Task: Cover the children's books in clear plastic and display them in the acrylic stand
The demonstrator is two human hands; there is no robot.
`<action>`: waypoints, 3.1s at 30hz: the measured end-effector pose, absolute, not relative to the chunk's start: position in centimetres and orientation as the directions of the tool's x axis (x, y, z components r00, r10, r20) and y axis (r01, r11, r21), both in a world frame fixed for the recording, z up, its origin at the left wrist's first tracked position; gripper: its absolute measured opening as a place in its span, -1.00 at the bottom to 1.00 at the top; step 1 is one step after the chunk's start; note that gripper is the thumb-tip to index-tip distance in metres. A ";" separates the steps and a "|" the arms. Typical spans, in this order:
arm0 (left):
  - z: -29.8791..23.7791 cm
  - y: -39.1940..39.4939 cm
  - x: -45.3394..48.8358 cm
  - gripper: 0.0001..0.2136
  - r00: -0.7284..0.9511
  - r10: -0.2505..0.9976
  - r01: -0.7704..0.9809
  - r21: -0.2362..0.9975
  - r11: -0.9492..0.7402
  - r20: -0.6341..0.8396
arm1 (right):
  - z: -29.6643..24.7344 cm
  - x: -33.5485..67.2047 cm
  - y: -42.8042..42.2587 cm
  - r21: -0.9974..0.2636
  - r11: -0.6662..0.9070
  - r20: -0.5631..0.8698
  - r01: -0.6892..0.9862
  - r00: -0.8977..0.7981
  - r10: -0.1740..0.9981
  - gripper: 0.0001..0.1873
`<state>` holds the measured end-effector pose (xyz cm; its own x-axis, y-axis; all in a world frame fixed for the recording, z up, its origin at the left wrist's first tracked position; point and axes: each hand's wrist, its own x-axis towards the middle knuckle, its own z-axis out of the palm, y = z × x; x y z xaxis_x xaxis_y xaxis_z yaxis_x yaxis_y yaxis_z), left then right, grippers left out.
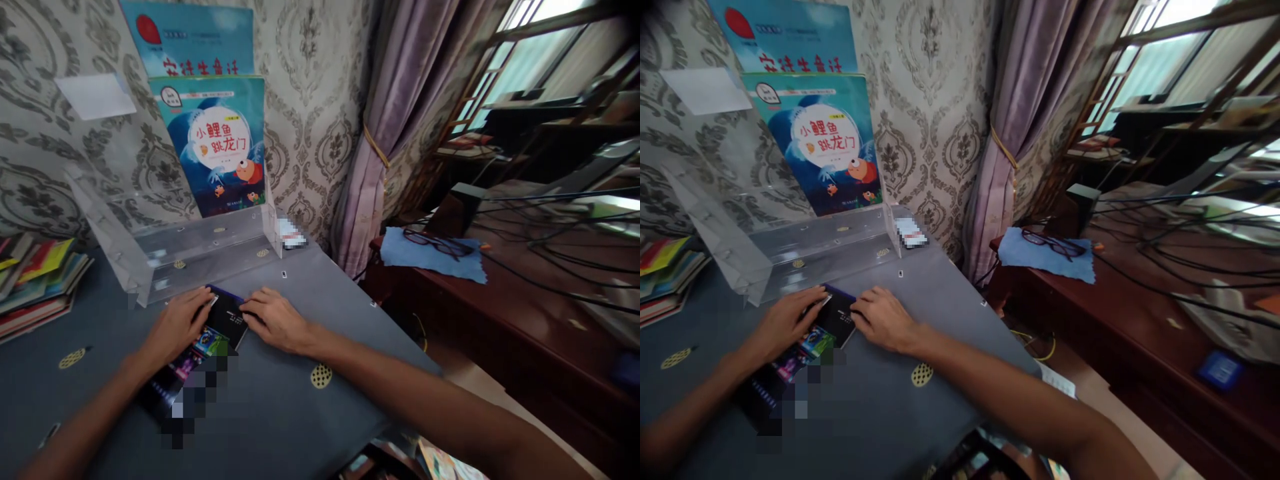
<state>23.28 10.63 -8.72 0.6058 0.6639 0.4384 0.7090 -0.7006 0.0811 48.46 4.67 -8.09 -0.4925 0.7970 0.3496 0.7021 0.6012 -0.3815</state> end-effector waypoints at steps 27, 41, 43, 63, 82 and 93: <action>-7.8 4.7 28.2 -0.70 0.789 0.504 0.517 0.063 -0.853 0.351 | -7.3 50.1 4.7 -0.771 0.471 0.315 0.429 -0.386 0.867 -0.59; -8.3 4.0 28.8 -0.64 0.780 0.519 0.561 -0.022 -0.828 0.350 | -7.6 50.1 4.6 -0.772 0.487 0.316 0.408 -0.418 0.851 -0.60; -8.3 4.1 28.7 -0.63 0.782 0.510 0.556 -0.031 -0.831 0.358 | -7.6 50.1 4.6 -0.776 0.488 0.316 0.399 -0.425 0.849 -0.59; -7.8 4.0 29.0 -0.62 0.807 0.450 0.533 -0.143 -0.834 0.383 | -7.4 50.1 4.7 -0.822 0.445 0.302 0.355 -0.390 0.870 -0.62; -7.6 3.9 29.1 -0.56 0.811 0.411 0.523 -0.202 -0.828 0.415 | -7.4 50.3 4.6 -0.830 0.429 0.288 0.358 -0.384 0.877 -0.60; -7.5 3.6 29.5 -0.66 0.835 0.365 0.505 -0.308 -0.806 0.412 | -7.7 50.4 4.9 -0.849 0.424 0.301 0.315 -0.371 0.879 -0.61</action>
